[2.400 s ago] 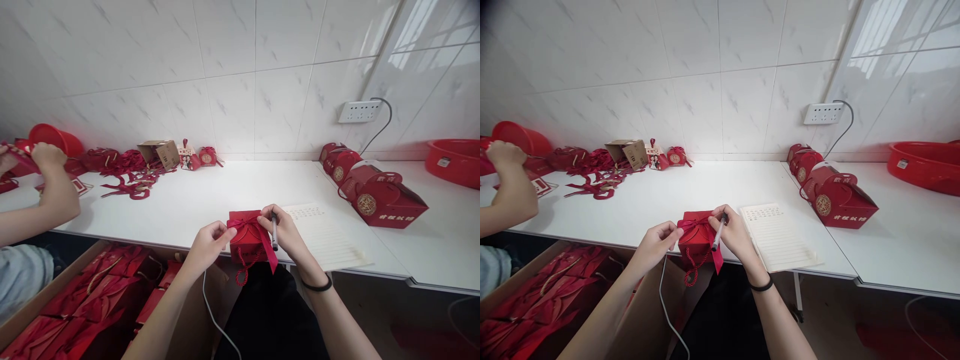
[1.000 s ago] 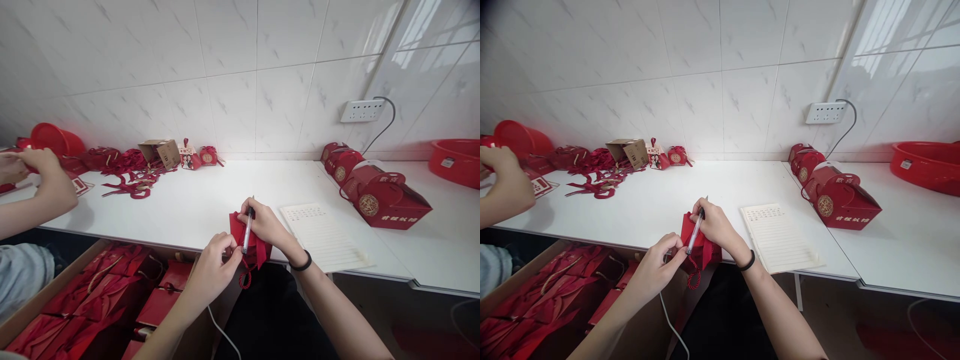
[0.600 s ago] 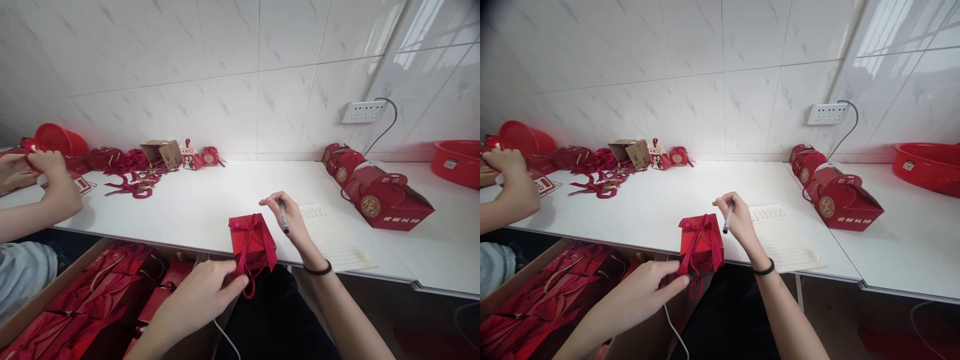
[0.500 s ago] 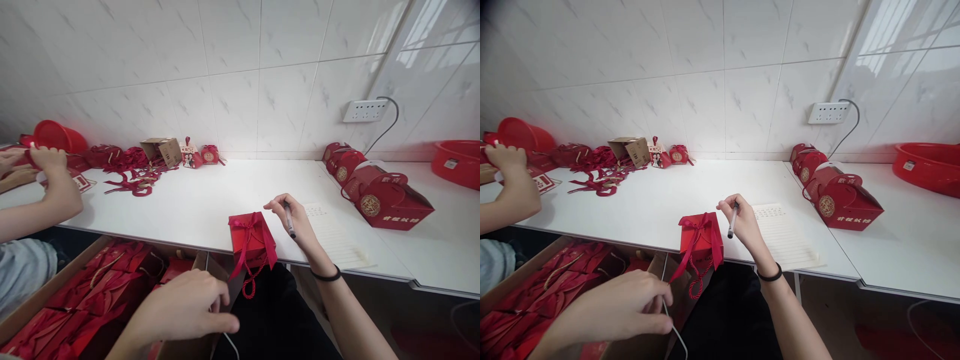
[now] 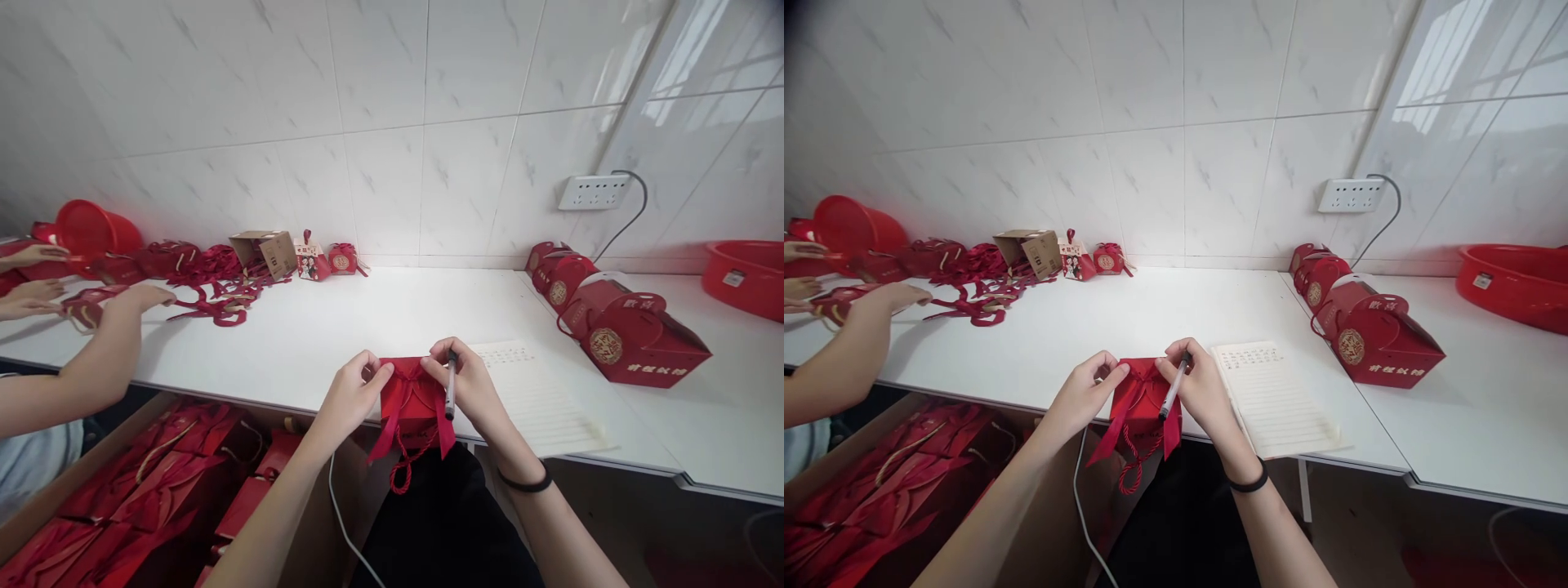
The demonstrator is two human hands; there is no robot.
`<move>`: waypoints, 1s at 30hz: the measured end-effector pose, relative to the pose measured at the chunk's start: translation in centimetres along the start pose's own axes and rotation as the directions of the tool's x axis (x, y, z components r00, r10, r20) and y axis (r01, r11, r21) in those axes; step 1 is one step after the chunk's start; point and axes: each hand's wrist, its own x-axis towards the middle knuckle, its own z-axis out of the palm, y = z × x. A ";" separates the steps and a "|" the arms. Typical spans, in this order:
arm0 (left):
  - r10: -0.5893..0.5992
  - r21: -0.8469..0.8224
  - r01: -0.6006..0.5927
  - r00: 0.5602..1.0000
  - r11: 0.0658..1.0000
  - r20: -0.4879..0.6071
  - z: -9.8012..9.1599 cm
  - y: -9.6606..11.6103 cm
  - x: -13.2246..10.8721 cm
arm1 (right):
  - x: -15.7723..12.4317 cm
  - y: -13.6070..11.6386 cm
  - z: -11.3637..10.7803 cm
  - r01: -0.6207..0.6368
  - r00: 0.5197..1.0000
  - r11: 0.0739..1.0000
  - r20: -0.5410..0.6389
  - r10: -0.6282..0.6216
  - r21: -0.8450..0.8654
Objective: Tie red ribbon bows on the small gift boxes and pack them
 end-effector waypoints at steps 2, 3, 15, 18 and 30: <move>-0.018 0.012 0.019 0.999 1.000 -0.034 0.3 0.1 -0.3 | -0.6 0.1 0.0 -0.006 0.998 1.000 -0.055 0.006 0.002; 0.001 0.044 0.002 0.997 0.999 -0.074 0.3 0.2 -0.4 | -1.1 0.0 -0.1 -0.005 0.996 1.000 -0.085 0.004 -0.012; 0.352 0.138 -0.375 0.922 0.917 0.164 -0.1 0.9 1.1 | -8.2 -2.0 -0.3 0.326 0.919 0.702 0.039 -0.392 -0.633; 0.315 0.121 -0.335 0.936 0.935 0.155 0.2 0.7 1.2 | -8.3 -1.5 -0.2 0.407 0.882 0.644 0.094 -0.463 -0.647; 0.257 0.069 -0.267 0.958 0.961 0.128 0.8 0.4 1.4 | -7.9 -3.2 -3.6 0.473 0.881 0.755 0.245 -0.405 -0.454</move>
